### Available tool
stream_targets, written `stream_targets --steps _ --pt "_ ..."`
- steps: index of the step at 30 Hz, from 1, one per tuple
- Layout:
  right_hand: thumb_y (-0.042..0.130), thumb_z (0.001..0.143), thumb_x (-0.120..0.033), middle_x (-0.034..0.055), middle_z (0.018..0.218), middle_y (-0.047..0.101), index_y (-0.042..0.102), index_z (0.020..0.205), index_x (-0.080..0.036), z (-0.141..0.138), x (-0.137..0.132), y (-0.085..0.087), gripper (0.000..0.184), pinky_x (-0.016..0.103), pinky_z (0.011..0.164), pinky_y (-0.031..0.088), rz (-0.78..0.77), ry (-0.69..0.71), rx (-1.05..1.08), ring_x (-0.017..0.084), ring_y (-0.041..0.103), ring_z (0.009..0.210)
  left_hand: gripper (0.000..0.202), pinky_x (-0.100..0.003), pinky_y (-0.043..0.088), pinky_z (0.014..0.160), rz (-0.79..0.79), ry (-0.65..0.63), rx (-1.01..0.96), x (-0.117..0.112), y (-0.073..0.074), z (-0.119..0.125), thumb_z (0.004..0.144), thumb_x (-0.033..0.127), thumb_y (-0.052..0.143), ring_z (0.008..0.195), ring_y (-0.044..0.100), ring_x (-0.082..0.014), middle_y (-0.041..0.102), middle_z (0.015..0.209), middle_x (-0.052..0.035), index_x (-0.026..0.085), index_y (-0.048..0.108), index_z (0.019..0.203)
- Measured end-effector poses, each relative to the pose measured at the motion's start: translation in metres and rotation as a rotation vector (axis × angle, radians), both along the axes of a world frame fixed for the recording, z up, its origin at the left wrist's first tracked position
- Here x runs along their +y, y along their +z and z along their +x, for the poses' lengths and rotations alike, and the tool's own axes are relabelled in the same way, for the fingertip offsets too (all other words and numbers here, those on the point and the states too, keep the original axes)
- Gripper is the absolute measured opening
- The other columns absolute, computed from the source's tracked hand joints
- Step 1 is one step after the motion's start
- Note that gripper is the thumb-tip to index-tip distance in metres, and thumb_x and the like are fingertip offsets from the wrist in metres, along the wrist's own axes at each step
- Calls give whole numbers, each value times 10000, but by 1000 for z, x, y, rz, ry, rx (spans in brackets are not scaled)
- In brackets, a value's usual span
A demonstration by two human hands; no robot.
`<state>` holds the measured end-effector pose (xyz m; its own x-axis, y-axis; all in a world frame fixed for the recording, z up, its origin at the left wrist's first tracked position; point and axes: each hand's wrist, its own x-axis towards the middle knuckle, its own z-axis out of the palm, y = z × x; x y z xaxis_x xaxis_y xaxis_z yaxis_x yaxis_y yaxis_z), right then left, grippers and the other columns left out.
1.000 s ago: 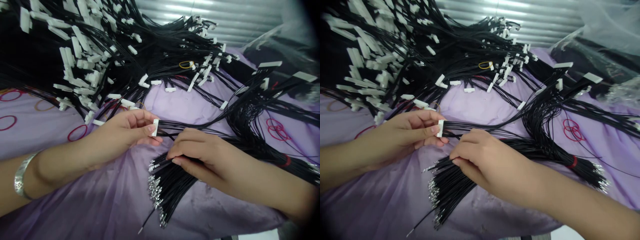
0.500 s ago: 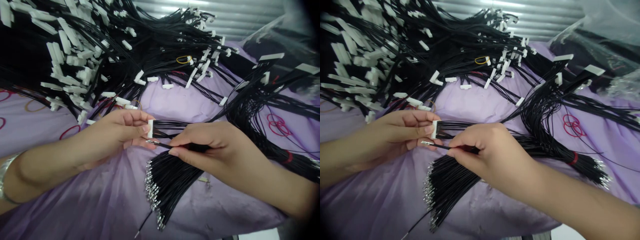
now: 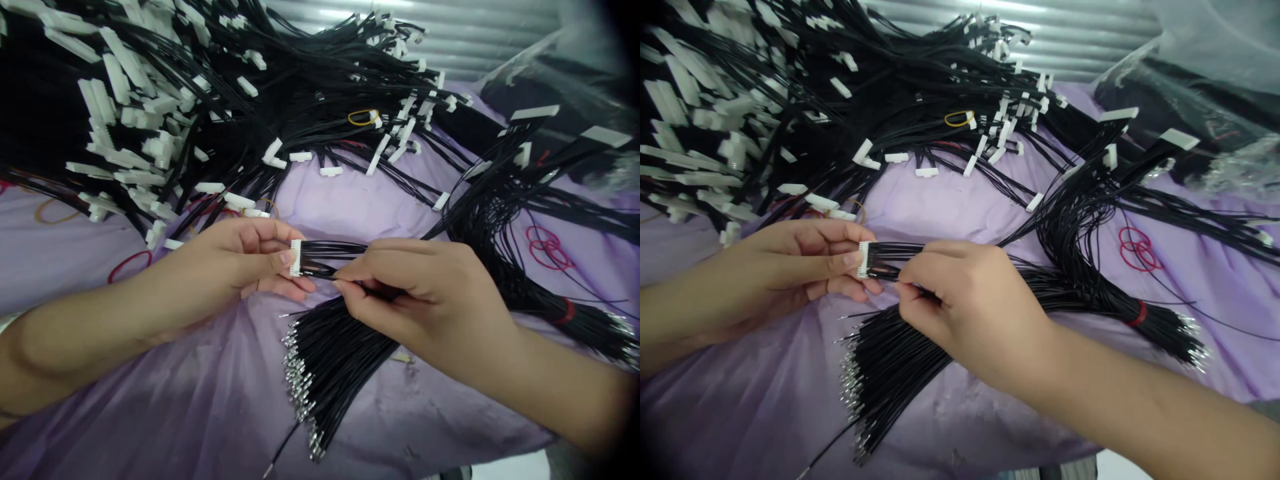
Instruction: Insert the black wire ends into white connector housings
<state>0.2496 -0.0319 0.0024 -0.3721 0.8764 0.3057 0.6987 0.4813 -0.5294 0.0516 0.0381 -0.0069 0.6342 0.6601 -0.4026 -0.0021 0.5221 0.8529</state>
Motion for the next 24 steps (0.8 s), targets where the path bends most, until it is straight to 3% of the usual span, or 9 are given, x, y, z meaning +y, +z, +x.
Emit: stream_targets --steps 5,14,18,24 --pt "598 775 -54 -39 620 550 644 730 -132 0 -2 1 102 173 529 363 57 -18 -22 43 482 569 69 -180 592 655 19 -15 -1 0 -1 0 833 69 613 686 710 -160 664 698 -14 125 653 834" --pt "512 904 -166 11 664 574 626 715 -158 0 -5 0 221 244 585 420 250 -21 -241 103 509 634 62 -136 572 613 36 -35 -4 0 -1 -1 822 102 642 677 710 -149 663 686 3 153 677 821" --pt "500 911 -163 19 667 589 614 648 -155 -2 -7 0 286 256 600 416 277 2 -285 107 522 630 65 -118 563 592 19 -56 20 1 -1 -1 833 90 635 723 724 -174 677 698 -2 145 659 855" --pt "532 903 -176 13 672 575 631 741 -152 1 -6 0 191 241 597 415 254 6 -210 103 511 637 76 -148 581 616 -20 -32 -1 0 -1 -1 837 76 626 727 728 -192 685 702 -10 145 643 862"
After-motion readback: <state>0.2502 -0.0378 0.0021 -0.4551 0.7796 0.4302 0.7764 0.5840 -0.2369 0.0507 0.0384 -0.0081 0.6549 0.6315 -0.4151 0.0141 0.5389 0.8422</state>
